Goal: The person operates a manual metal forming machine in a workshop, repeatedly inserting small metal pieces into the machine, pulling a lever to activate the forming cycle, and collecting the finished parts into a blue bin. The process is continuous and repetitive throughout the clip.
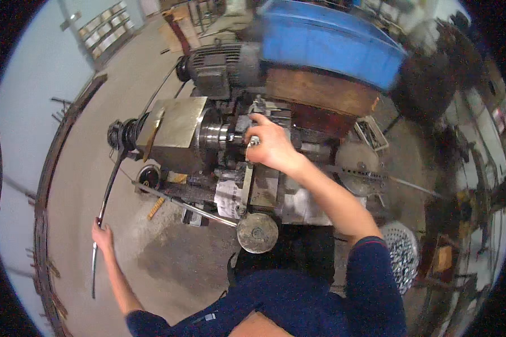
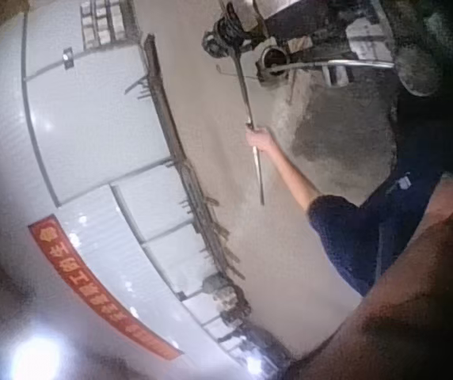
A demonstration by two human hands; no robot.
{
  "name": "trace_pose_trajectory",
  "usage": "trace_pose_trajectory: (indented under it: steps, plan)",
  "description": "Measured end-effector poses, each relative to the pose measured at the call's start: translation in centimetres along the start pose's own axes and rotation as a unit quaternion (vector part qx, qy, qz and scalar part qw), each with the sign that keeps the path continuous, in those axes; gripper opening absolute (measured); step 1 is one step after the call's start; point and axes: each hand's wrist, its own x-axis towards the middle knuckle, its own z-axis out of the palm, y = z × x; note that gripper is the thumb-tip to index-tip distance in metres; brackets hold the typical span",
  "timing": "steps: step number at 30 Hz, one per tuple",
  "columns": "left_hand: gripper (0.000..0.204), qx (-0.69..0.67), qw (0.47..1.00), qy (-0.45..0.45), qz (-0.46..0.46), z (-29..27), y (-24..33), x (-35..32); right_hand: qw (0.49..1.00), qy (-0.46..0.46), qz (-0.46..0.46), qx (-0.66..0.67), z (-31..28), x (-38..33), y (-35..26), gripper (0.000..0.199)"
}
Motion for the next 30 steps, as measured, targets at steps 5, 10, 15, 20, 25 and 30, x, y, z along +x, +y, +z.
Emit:
trace_pose_trajectory:
  steps: [5,10,15,20,25,30]
  plan:
    - [0.027,-0.345,0.903,-0.238,-0.089,5.1,11.9,-9.4,0.993,0.041,0.102,-0.046,-8.3,-9.3,4.2,0.02]
    - [0.036,-0.047,0.904,-0.338,0.257,11.9,15.6,-16.1,0.939,0.06,0.328,-0.085,-15.4,-19.4,10.4,0.022]
    - [0.023,0.104,0.862,-0.396,0.301,12.4,15.2,-9.3,0.874,0.029,0.391,-0.286,-20.5,-25.9,17.0,0.033]
    - [0.021,-0.164,0.908,-0.328,0.2,9.8,13.6,-8.5,0.728,-0.118,0.51,-0.442,-24.4,-34.6,26.0,0.055]
    - [0.035,-0.434,0.805,-0.399,-0.058,5.1,13.6,-6.0,0.723,-0.034,0.457,-0.517,-23.0,-38.2,28.8,0.039]
    - [0.046,-0.503,0.753,-0.374,-0.199,1.8,17.2,-4.3,0.742,0.02,0.43,-0.513,-20.3,-42.6,24.5,0.041]
